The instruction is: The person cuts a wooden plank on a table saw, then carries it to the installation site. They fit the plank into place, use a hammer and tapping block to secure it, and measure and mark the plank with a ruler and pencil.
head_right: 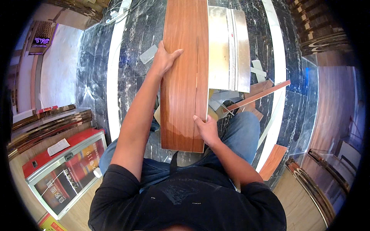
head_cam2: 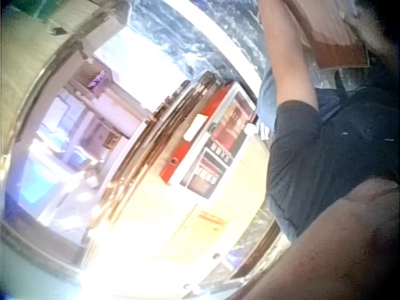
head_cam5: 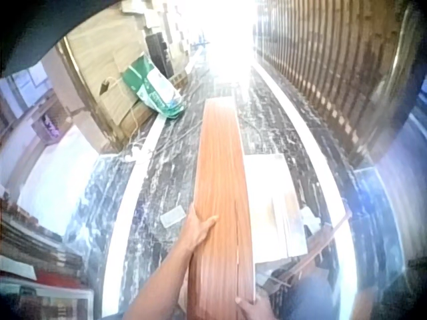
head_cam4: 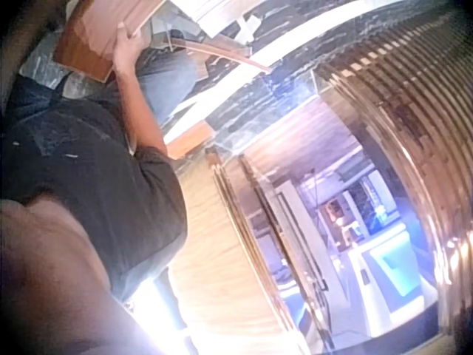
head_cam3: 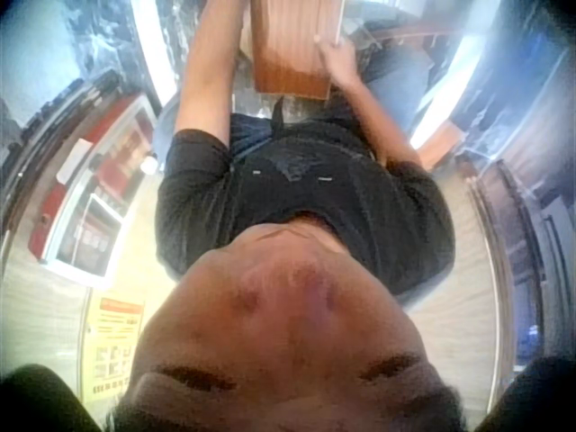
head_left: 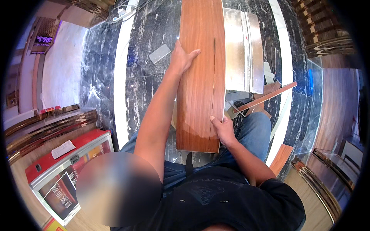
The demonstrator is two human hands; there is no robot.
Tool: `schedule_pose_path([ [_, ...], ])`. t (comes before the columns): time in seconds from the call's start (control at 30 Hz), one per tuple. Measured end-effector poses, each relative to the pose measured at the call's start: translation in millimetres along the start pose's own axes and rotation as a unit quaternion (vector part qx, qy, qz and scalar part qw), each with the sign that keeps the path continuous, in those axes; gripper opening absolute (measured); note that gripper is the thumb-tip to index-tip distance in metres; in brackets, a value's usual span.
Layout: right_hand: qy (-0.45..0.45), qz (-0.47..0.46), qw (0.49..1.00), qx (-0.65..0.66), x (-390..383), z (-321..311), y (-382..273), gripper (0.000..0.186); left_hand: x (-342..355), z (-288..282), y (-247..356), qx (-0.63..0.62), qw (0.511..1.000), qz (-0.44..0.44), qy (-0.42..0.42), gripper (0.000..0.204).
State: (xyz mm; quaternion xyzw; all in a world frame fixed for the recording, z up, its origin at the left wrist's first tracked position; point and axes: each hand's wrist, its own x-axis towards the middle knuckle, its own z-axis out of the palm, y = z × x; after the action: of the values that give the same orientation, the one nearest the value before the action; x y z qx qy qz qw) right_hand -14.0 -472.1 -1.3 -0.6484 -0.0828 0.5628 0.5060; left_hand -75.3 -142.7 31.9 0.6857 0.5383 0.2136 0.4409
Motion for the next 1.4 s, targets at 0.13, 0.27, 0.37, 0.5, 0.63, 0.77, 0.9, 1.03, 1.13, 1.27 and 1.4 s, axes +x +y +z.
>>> schedule_pose_path([
  [0.13,-0.006,-0.012,1.0,0.018,-10.2,2.2,7.0,0.027,-6.7,0.4,-10.1,0.016,1.0,-0.007,-0.005,0.091],
  [0.27,-0.018,-0.003,1.0,0.02,-17.5,-4.0,11.1,0.027,-17.8,2.3,-7.4,0.037,0.999,-0.003,-0.002,0.092],
  [0.37,-0.019,-0.018,1.0,-0.001,-14.2,-5.2,10.7,0.031,-19.8,1.5,-12.0,0.046,0.999,0.003,0.009,0.091],
  [0.5,0.023,-0.086,0.991,-0.095,29.8,2.9,-32.2,0.034,-21.8,-4.0,-10.8,0.037,0.999,-0.023,-0.021,0.091],
  [0.63,-0.003,0.025,1.0,0.01,54.0,10.0,-61.8,0.027,-9.8,-2.8,-4.4,0.024,0.999,-0.007,-0.035,0.094],
  [0.77,0.006,0.03,0.999,-0.026,45.3,13.0,-74.0,0.03,-9.9,1.9,-7.1,0.057,0.998,-0.027,-0.015,0.101],
  [0.9,0.056,0.012,0.995,-0.078,39.3,20.7,-83.9,0.034,-15.8,-5.5,4.2,0.049,0.996,-0.072,-0.033,0.107],
  [1.03,0.054,0.001,0.991,-0.12,35.8,20.6,-78.4,0.038,-14.6,-13.8,13.1,0.086,0.984,-0.14,-0.075,0.11],
  [1.13,0.051,-0.001,0.991,-0.123,43.7,22.6,-79.8,0.038,-13.7,-8.6,11.6,0.113,0.985,-0.118,-0.054,0.112],
  [1.27,0.059,-0.01,0.989,-0.134,38.8,25.8,-71.2,0.038,-18.7,-9.6,12.4,0.131,0.979,-0.141,-0.071,0.115],
  [1.4,0.063,0.014,0.993,-0.1,30.1,18.7,-58.2,0.036,-30.0,-11.7,15.8,0.12,0.98,-0.136,-0.081,0.115],
])
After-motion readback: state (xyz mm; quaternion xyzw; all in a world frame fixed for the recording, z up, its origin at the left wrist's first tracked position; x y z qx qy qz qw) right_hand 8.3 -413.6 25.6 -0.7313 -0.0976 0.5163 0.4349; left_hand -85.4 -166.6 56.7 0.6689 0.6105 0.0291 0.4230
